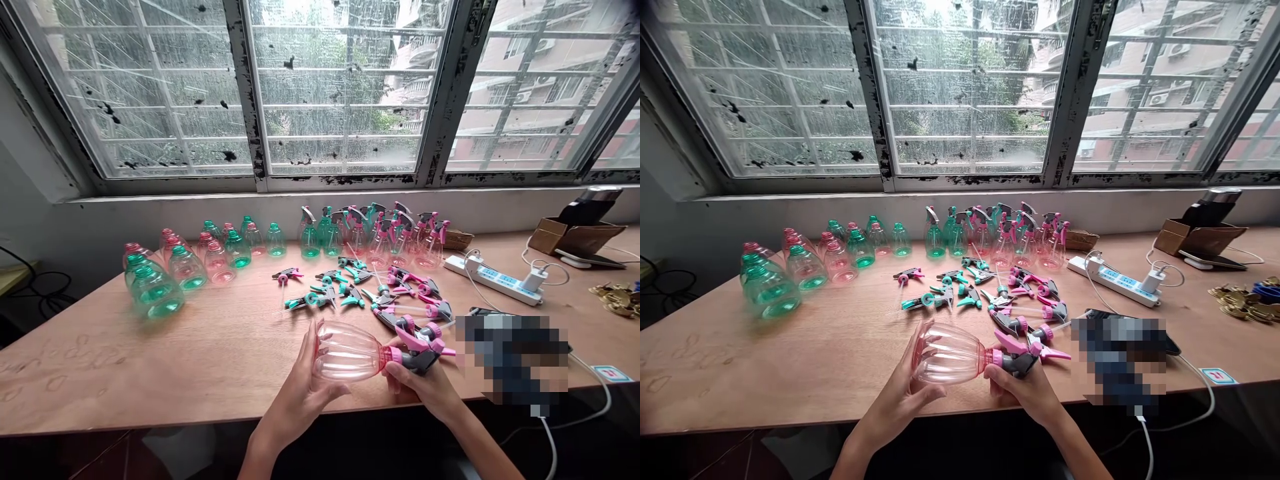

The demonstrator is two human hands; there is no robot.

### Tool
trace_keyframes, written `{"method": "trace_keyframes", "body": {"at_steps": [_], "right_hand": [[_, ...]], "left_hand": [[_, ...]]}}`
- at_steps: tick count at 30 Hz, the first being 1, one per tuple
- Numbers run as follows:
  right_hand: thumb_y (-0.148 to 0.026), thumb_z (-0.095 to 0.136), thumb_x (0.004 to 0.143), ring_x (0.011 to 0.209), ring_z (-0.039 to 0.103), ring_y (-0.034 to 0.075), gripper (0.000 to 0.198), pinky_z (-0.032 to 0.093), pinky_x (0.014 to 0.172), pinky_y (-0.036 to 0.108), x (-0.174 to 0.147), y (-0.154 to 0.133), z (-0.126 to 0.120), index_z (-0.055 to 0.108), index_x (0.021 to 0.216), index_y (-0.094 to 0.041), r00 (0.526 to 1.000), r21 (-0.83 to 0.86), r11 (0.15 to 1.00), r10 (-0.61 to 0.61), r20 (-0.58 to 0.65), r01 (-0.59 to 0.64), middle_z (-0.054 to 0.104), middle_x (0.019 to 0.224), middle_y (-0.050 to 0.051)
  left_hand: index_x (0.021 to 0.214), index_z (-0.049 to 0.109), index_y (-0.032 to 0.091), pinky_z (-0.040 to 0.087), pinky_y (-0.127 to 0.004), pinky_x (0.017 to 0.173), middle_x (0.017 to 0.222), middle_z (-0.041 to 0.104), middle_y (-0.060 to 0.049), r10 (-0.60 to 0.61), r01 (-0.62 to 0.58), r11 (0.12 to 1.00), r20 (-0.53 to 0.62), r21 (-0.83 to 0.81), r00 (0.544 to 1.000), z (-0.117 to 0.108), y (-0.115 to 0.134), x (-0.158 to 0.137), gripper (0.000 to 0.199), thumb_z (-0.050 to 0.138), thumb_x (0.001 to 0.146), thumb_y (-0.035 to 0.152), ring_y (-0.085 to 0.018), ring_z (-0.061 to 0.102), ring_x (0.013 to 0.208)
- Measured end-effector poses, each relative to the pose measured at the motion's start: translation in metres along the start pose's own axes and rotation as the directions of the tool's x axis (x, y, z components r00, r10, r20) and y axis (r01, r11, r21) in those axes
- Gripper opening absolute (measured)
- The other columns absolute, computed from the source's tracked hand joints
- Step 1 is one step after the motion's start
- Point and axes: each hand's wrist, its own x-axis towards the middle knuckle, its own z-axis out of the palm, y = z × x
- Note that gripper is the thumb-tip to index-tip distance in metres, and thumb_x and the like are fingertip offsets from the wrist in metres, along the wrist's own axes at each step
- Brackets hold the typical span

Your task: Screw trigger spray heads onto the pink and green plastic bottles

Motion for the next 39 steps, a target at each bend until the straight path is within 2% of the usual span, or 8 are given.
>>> {"method": "trace_keyframes", "body": {"at_steps": [7,11,13,16,22,28,35,39], "right_hand": [[-0.05,0.084,0.091,0.054,0.069,0.017,0.037,0.058,0.056,0.029,0.002,-0.003,-0.002,0.068,0.106,-0.021,1.0,-0.023,1.0,0.021,-0.003,-0.021,0.077,0.072,0.003],[-0.052,0.084,0.09,0.055,0.065,0.017,0.037,0.055,0.058,0.03,-0.001,-0.005,0.003,0.073,0.105,-0.02,0.999,-0.074,0.997,0.017,-0.033,-0.019,0.073,0.064,0.001],[-0.054,0.087,0.087,0.055,0.063,0.018,0.038,0.053,0.057,0.032,-0.002,-0.006,0.005,0.075,0.101,-0.02,0.999,-0.103,0.994,0.026,-0.045,-0.03,0.071,0.062,0.002],[-0.056,0.086,0.086,0.055,0.063,0.019,0.04,0.053,0.058,0.033,-0.003,-0.008,0.007,0.075,0.102,-0.02,0.999,-0.106,0.994,0.029,-0.045,-0.033,0.07,0.061,0.001],[-0.053,0.084,0.091,0.055,0.064,0.017,0.037,0.054,0.06,0.03,-0.001,-0.008,0.007,0.074,0.104,-0.02,0.999,-0.06,0.998,0.013,-0.039,-0.015,0.071,0.061,0.0],[-0.051,0.089,0.085,0.055,0.064,0.017,0.039,0.052,0.058,0.029,-0.001,-0.007,0.007,0.075,0.103,-0.02,0.999,-0.062,0.998,0.026,-0.047,-0.029,0.071,0.06,0.0],[-0.055,0.083,0.09,0.052,0.065,0.017,0.039,0.054,0.055,0.031,0.003,-0.007,0.004,0.07,0.1,-0.02,1.0,-0.012,1.0,0.018,-0.015,-0.018,0.074,0.068,0.002],[-0.055,0.085,0.088,0.053,0.064,0.018,0.041,0.055,0.057,0.032,0.001,-0.008,0.007,0.07,0.103,-0.021,0.999,-0.001,1.0,0.021,-0.045,-0.021,0.072,0.064,0.001]], "left_hand": [[0.171,0.005,0.048,0.029,-0.054,0.132,0.183,0.015,-0.004,0.067,-0.064,0.986,-0.015,0.153,0.998,0.0,-0.001,-0.002,0.089,0.065,0.104,0.043,-0.032,0.036,0.161],[0.172,-0.007,0.042,0.02,-0.054,0.135,0.184,0.008,-0.008,0.045,-0.045,0.997,-0.008,0.06,0.999,0.0,0.003,-0.003,0.112,0.076,0.096,0.045,-0.034,0.019,0.167],[0.173,-0.001,0.035,0.017,-0.054,0.135,0.183,0.009,-0.01,0.03,-0.03,0.998,-0.008,0.047,1.0,-0.001,0.006,-0.001,0.116,0.081,0.092,0.046,-0.035,0.013,0.168],[0.174,0.011,0.032,0.021,-0.053,0.135,0.182,0.013,-0.011,0.026,-0.025,0.997,-0.018,0.067,0.999,-0.001,0.007,0.0,0.108,0.081,0.092,0.047,-0.037,0.018,0.167],[0.172,0.009,0.045,0.034,-0.052,0.13,0.18,0.026,-0.008,0.012,-0.01,0.999,-0.03,0.045,0.999,0.001,0.005,-0.001,0.097,0.073,0.099,0.045,-0.033,0.044,0.156],[0.174,0.0,0.03,0.032,-0.053,0.13,0.177,0.028,-0.016,-0.03,0.029,0.999,-0.031,-0.038,0.999,0.002,0.01,-0.001,0.121,0.083,0.089,0.052,-0.039,0.036,0.159],[0.171,0.003,0.046,0.034,-0.055,0.128,0.179,0.024,-0.01,0.037,-0.035,0.994,-0.02,0.106,0.999,0.0,-0.003,-0.001,0.098,0.071,0.1,0.044,-0.033,0.049,0.151],[0.173,0.001,0.038,0.034,-0.054,0.129,0.178,0.025,-0.014,0.04,-0.039,0.999,-0.028,0.027,0.999,0.0,0.001,-0.001,0.119,0.085,0.089,0.044,-0.038,0.039,0.158]]}}
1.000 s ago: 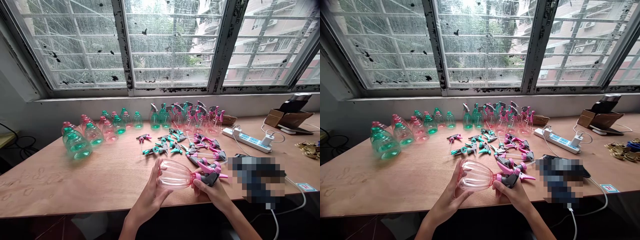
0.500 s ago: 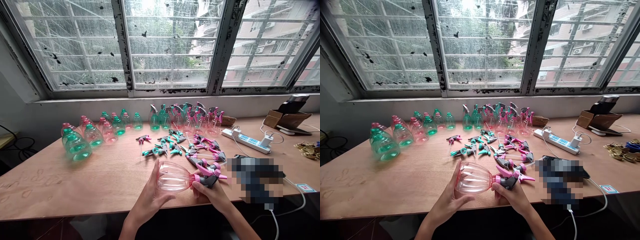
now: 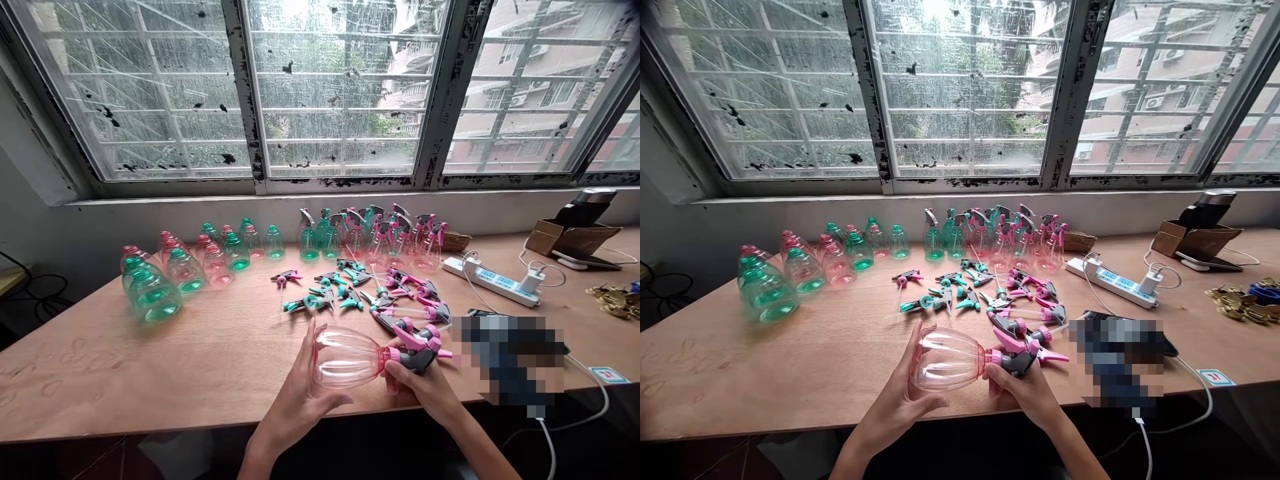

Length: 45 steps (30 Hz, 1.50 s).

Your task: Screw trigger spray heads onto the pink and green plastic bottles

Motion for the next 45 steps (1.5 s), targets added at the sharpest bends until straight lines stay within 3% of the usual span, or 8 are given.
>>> {"method": "trace_keyframes", "body": {"at_steps": [5,8,15,23,28,31,38,45], "right_hand": [[-0.056,0.084,0.088,0.049,0.064,0.018,0.041,0.053,0.052,0.03,0.002,0.001,-0.001,0.068,0.1,-0.021,1.0,-0.003,1.0,-0.01,0.013,0.01,0.072,0.061,0.0],[-0.056,0.084,0.089,0.048,0.066,0.017,0.04,0.053,0.049,0.029,0.004,0.0,-0.002,0.066,0.101,-0.022,1.0,0.018,1.0,-0.006,0.023,0.006,0.076,0.07,0.002],[-0.054,0.088,0.086,0.052,0.065,0.016,0.042,0.055,0.055,0.029,0.0,-0.003,0.002,0.071,0.103,-0.02,1.0,0.039,0.999,0.003,0.001,-0.003,0.073,0.064,0.001],[-0.057,0.085,0.087,0.048,0.063,0.015,0.043,0.051,0.047,0.027,0.004,0.005,-0.006,0.069,0.103,-0.021,0.999,0.016,1.0,0.019,0.035,-0.019,0.076,0.071,0.004],[-0.055,0.087,0.086,0.047,0.054,0.012,0.041,0.047,0.046,0.025,-0.001,0.002,0.0,0.073,0.1,-0.019,1.0,-0.008,1.0,0.024,-0.019,-0.024,0.068,0.063,0.0],[-0.056,0.088,0.085,0.048,0.053,0.012,0.041,0.047,0.048,0.025,-0.002,0.0,0.002,0.074,0.094,-0.018,0.999,-0.014,0.999,0.036,-0.012,-0.037,0.059,0.055,-0.003],[-0.056,0.087,0.085,0.049,0.057,0.012,0.043,0.048,0.049,0.026,0.0,-0.001,0.001,0.07,0.103,-0.021,1.0,0.029,0.999,0.022,-0.02,-0.022,0.074,0.072,0.003],[-0.058,0.087,0.084,0.047,0.054,0.013,0.044,0.042,0.047,0.024,-0.001,0.004,-0.001,0.075,0.096,-0.017,0.999,-0.091,0.995,0.046,-0.012,-0.047,0.064,0.056,-0.001]], "left_hand": [[0.173,0.014,0.036,0.02,-0.053,0.135,0.18,0.022,-0.011,0.027,-0.026,0.999,-0.02,0.039,0.999,-0.001,0.003,0.001,0.107,0.083,0.092,0.043,-0.036,0.02,0.167],[0.172,0.005,0.045,0.019,-0.056,0.135,0.183,0.007,-0.006,0.082,-0.082,0.988,0.006,0.131,0.997,0.0,0.0,0.001,0.098,0.072,0.1,0.041,-0.035,0.015,0.168],[0.172,-0.003,0.039,0.024,-0.056,0.134,0.183,0.009,-0.011,-0.037,0.037,0.999,0.021,-0.003,0.999,0.002,0.005,0.0,0.119,0.083,0.091,0.045,-0.038,0.024,0.165],[0.169,-0.001,0.054,0.031,-0.055,0.131,0.184,0.007,-0.002,0.067,-0.067,0.991,0.006,0.118,0.998,0.002,-0.004,0.0,0.085,0.057,0.108,0.042,-0.033,0.035,0.161],[0.172,0.003,0.045,0.035,-0.053,0.13,0.183,0.008,-0.007,0.009,-0.009,1.0,0.006,0.027,1.0,0.003,0.007,0.0,0.113,0.082,0.091,0.047,-0.037,0.035,0.158],[0.172,0.007,0.04,0.036,-0.052,0.129,0.181,0.014,-0.009,-0.022,0.022,1.0,0.003,0.0,1.0,0.003,0.011,0.0,0.11,0.081,0.092,0.047,-0.036,0.04,0.155],[0.169,-0.001,0.053,0.041,-0.055,0.124,0.18,0.016,-0.006,0.041,-0.044,0.997,0.033,0.07,0.999,0.001,-0.005,0.0,0.096,0.067,0.103,0.043,-0.033,0.05,0.146],[0.17,0.01,0.047,0.037,-0.052,0.128,0.181,0.008,-0.006,0.04,-0.04,0.998,0.005,0.042,0.999,0.001,0.005,0.001,0.105,0.081,0.094,0.043,-0.037,0.031,0.16]]}}
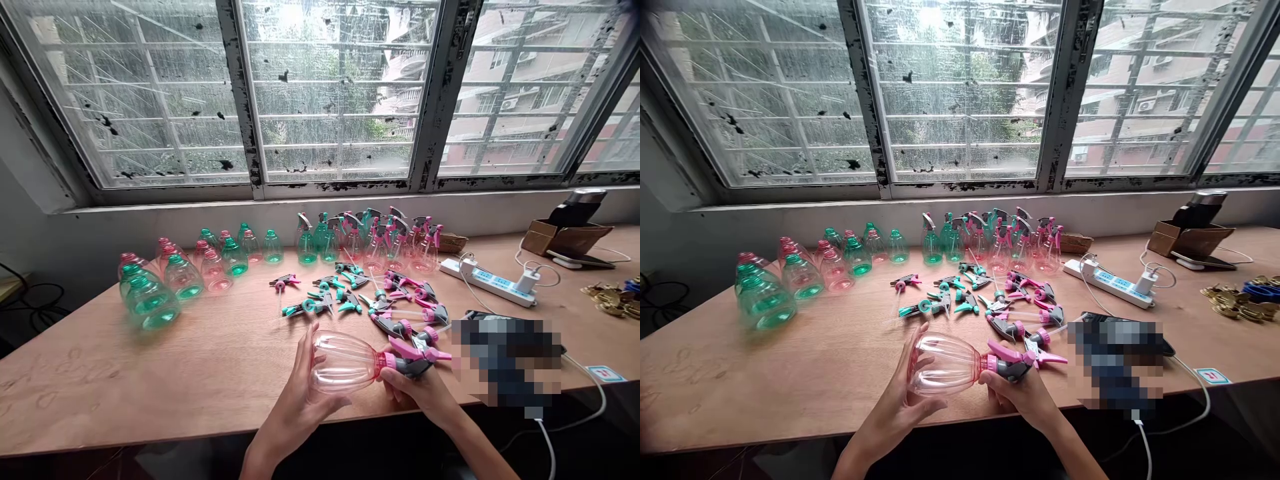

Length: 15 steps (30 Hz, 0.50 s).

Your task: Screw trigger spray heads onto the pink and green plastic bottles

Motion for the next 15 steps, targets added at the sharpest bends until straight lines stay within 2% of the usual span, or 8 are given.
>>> {"method": "trace_keyframes", "body": {"at_steps": [3,7,11,15], "right_hand": [[-0.06,0.084,0.086,0.051,0.058,0.015,0.044,0.045,0.049,0.027,0.001,0.001,-0.001,0.075,0.097,-0.017,1.0,0.005,1.0,-0.013,0.007,0.012,0.065,0.059,0.001],[-0.057,0.084,0.087,0.052,0.057,0.014,0.042,0.043,0.051,0.027,0.001,0.002,-0.003,0.074,0.091,-0.017,1.0,-0.005,1.0,-0.026,0.013,0.026,0.068,0.063,0.002],[-0.054,0.086,0.087,0.05,0.055,0.014,0.039,0.04,0.05,0.026,0.003,0.003,-0.003,0.071,0.098,-0.02,0.999,-0.004,0.999,-0.032,0.018,0.032,0.068,0.06,0.0],[-0.053,0.087,0.086,0.049,0.057,0.015,0.038,0.041,0.05,0.026,0.004,0.005,-0.004,0.068,0.099,-0.022,0.999,0.014,0.999,-0.034,0.04,0.034,0.069,0.059,-0.002]], "left_hand": [[0.17,0.005,0.051,0.035,-0.054,0.129,0.182,0.008,-0.004,0.033,-0.033,0.999,0.0,0.041,0.999,0.0,-0.005,-0.001,0.098,0.073,0.1,0.041,-0.036,0.028,0.162],[0.17,-0.003,0.051,0.032,-0.058,0.129,0.182,0.012,-0.006,0.017,-0.018,0.999,0.013,0.048,1.0,0.0,-0.013,-0.003,0.089,0.059,0.107,0.043,-0.034,0.039,0.157],[0.172,-0.002,0.043,0.035,-0.055,0.129,0.18,0.018,-0.009,-0.046,0.046,0.998,0.007,-0.031,0.999,0.0,-0.007,-0.003,0.111,0.078,0.095,0.048,-0.036,0.04,0.155],[0.172,0.008,0.04,0.039,-0.053,0.126,0.179,0.019,-0.011,-0.074,0.074,0.996,0.009,-0.052,0.997,-0.001,-0.001,-0.002,0.108,0.081,0.093,0.047,-0.037,0.044,0.153]]}}
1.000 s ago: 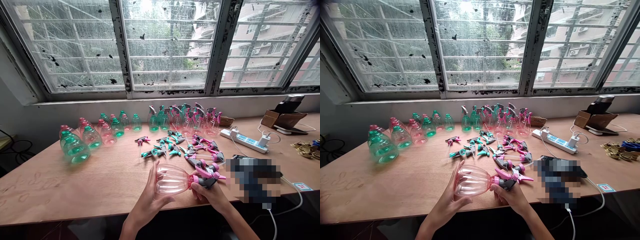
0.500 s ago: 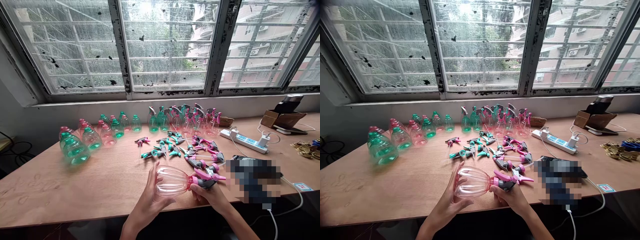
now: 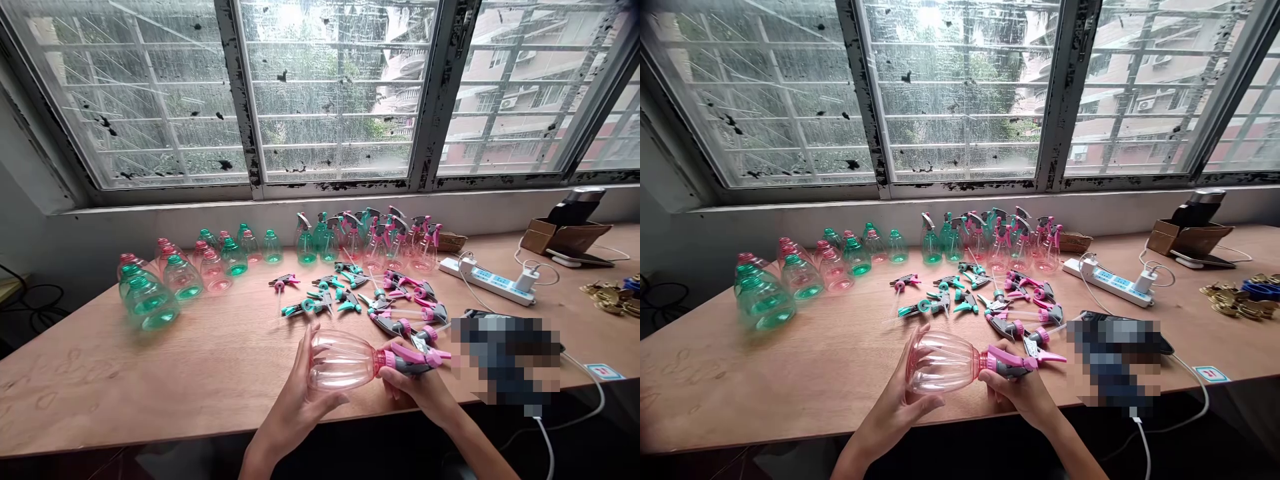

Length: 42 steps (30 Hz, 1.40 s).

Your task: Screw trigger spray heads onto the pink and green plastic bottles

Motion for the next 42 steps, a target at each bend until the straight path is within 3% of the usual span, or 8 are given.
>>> {"method": "trace_keyframes", "body": {"at_steps": [6,10,15,21,25,34,39,42], "right_hand": [[-0.058,0.081,0.09,0.054,0.06,0.015,0.042,0.047,0.055,0.028,-0.001,0.004,-0.002,0.07,0.085,-0.017,1.0,0.007,1.0,0.007,-0.007,-0.007,0.07,0.065,0.002],[-0.054,0.084,0.089,0.051,0.058,0.014,0.039,0.043,0.052,0.026,0.001,0.004,-0.003,0.067,0.094,-0.02,1.0,0.003,1.0,0.0,0.007,0.0,0.069,0.061,-0.001],[-0.055,0.082,0.09,0.05,0.056,0.014,0.039,0.042,0.05,0.026,0.001,0.004,-0.003,0.067,0.098,-0.02,1.0,-0.022,1.0,0.004,0.015,-0.004,0.069,0.06,-0.001],[-0.059,0.076,0.094,0.056,0.059,0.014,0.047,0.045,0.055,0.027,-0.001,0.003,-0.003,0.07,0.075,-0.017,1.0,-0.033,0.999,0.009,0.025,-0.008,0.068,0.061,0.003],[-0.055,0.085,0.088,0.052,0.058,0.013,0.039,0.043,0.052,0.024,0.0,0.002,-0.002,0.069,0.089,-0.019,1.0,-0.025,1.0,0.008,0.015,-0.007,0.068,0.06,-0.001],[-0.062,0.08,0.089,0.055,0.061,0.015,0.046,0.049,0.055,0.029,-0.002,-0.003,0.0,0.072,0.096,-0.018,1.0,-0.008,1.0,0.01,-0.022,-0.01,0.073,0.071,0.004],[-0.058,0.086,0.084,0.05,0.057,0.015,0.043,0.043,0.05,0.028,-0.001,-0.004,0.002,0.067,0.091,-0.02,1.0,-0.01,1.0,0.01,-0.007,-0.011,0.068,0.059,-0.001],[-0.056,0.085,0.087,0.051,0.057,0.014,0.04,0.042,0.051,0.027,-0.002,-0.004,0.002,0.067,0.089,-0.021,1.0,-0.022,1.0,0.009,0.004,-0.009,0.067,0.059,-0.001]], "left_hand": [[0.169,0.001,0.054,0.039,-0.055,0.125,0.18,0.018,-0.005,0.052,-0.052,0.996,0.005,0.07,0.999,0.0,-0.011,0.002,0.093,0.067,0.103,0.043,-0.032,0.049,0.147],[0.171,0.004,0.046,0.042,-0.051,0.123,0.181,0.015,-0.008,-0.007,0.007,1.0,-0.006,0.001,1.0,0.001,-0.002,0.0,0.113,0.083,0.091,0.046,-0.035,0.05,0.146],[0.172,0.008,0.043,0.042,-0.049,0.124,0.18,0.015,-0.008,-0.023,0.023,1.0,0.017,-0.019,1.0,0.001,0.003,0.0,0.105,0.079,0.094,0.046,-0.034,0.048,0.149],[0.17,0.003,0.049,0.034,-0.051,0.128,0.181,0.016,-0.005,0.036,-0.036,0.994,0.001,0.104,0.999,0.0,-0.006,0.0,0.089,0.063,0.105,0.043,-0.031,0.04,0.155],[0.173,0.004,0.039,0.041,-0.048,0.124,0.178,0.024,-0.011,-0.039,0.04,0.998,-0.008,0.054,0.999,0.0,0.004,0.001,0.112,0.081,0.092,0.049,-0.034,0.048,0.148],[0.171,0.006,0.046,0.031,-0.052,0.13,0.18,0.02,-0.007,0.056,-0.053,0.993,-0.019,0.105,0.998,0.0,-0.007,0.002,0.087,0.063,0.105,0.046,-0.032,0.044,0.154],[0.172,-0.003,0.041,0.038,-0.051,0.126,0.18,0.018,-0.012,-0.032,0.031,0.998,-0.012,-0.046,0.999,0.001,-0.001,0.0,0.12,0.084,0.09,0.045,-0.035,0.047,0.15],[0.173,0.002,0.038,0.04,-0.052,0.125,0.181,0.017,-0.013,-0.067,0.068,0.994,0.007,-0.088,0.998,0.001,0.003,-0.001,0.114,0.081,0.092,0.048,-0.036,0.049,0.149]]}}
